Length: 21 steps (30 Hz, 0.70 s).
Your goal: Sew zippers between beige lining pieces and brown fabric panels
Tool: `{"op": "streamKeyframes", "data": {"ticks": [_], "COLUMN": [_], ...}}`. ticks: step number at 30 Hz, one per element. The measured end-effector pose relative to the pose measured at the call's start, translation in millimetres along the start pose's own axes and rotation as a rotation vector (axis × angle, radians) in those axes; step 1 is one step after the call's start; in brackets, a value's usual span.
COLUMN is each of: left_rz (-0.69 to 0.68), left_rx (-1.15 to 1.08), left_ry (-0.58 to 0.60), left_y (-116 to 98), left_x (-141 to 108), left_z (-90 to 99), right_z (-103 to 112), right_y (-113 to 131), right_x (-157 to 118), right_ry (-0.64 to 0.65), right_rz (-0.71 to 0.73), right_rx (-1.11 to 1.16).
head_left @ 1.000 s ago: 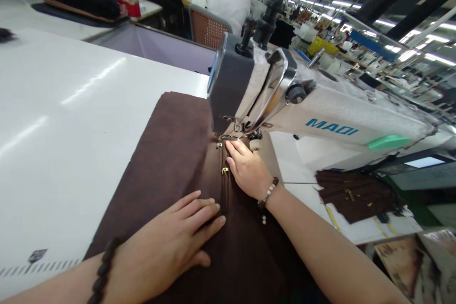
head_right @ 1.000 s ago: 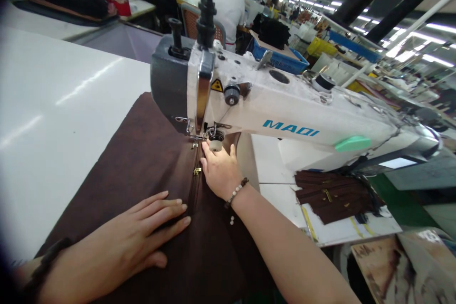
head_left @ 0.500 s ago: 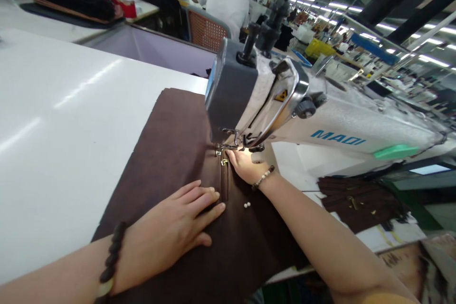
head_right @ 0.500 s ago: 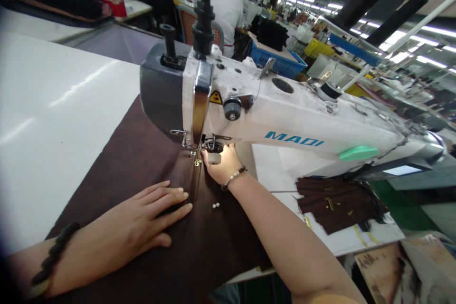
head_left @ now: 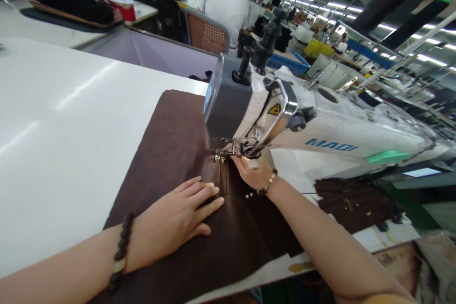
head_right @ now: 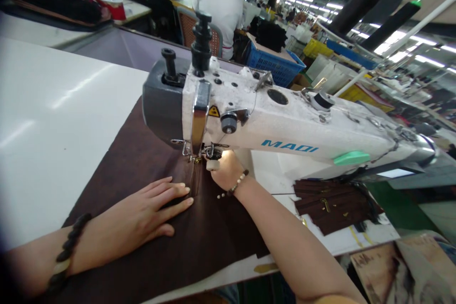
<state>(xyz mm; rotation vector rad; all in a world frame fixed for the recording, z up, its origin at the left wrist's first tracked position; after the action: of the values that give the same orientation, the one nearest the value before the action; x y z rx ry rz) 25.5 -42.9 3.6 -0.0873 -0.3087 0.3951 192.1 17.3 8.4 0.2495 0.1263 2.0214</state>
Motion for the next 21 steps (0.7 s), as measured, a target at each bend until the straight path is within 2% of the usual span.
{"op": "streamKeyframes", "data": {"ticks": [3, 6, 11, 21], "left_rz": [-0.018, -0.03, -0.028, 0.035], "left_rx": [0.015, 0.034, 0.029, 0.029], "left_ry": [0.007, 0.024, 0.021, -0.035], "left_y": [-1.1, -2.5, -6.1, -12.9], "left_x": [-1.3, -3.0, -3.5, -6.2], "left_z": [-1.5, -3.0, -0.6, -5.1], "right_z": [7.0, 3.0, -4.3, -3.0], "right_y": [14.0, 20.3, 17.8, 17.9], "right_x": [-20.4, -31.4, -32.4, -31.2], "right_ry": [-0.027, -0.013, 0.024, 0.045], "right_rz": [0.017, 0.036, 0.039, 0.042], "right_rx": [0.055, 0.138, 0.143, 0.124]}}
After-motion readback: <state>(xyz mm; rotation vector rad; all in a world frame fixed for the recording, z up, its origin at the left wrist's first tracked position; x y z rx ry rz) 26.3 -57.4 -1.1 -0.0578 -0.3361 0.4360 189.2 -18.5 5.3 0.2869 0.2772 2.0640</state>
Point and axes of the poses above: each hand's wrist, its own x-axis towards the middle knuckle, its own z-axis out of the back of the hand, y = z × x, the point moved 4 cm from there along x, towards the middle knuckle, and after that the axes turned 1 degree about x, right-handed, at the moved point
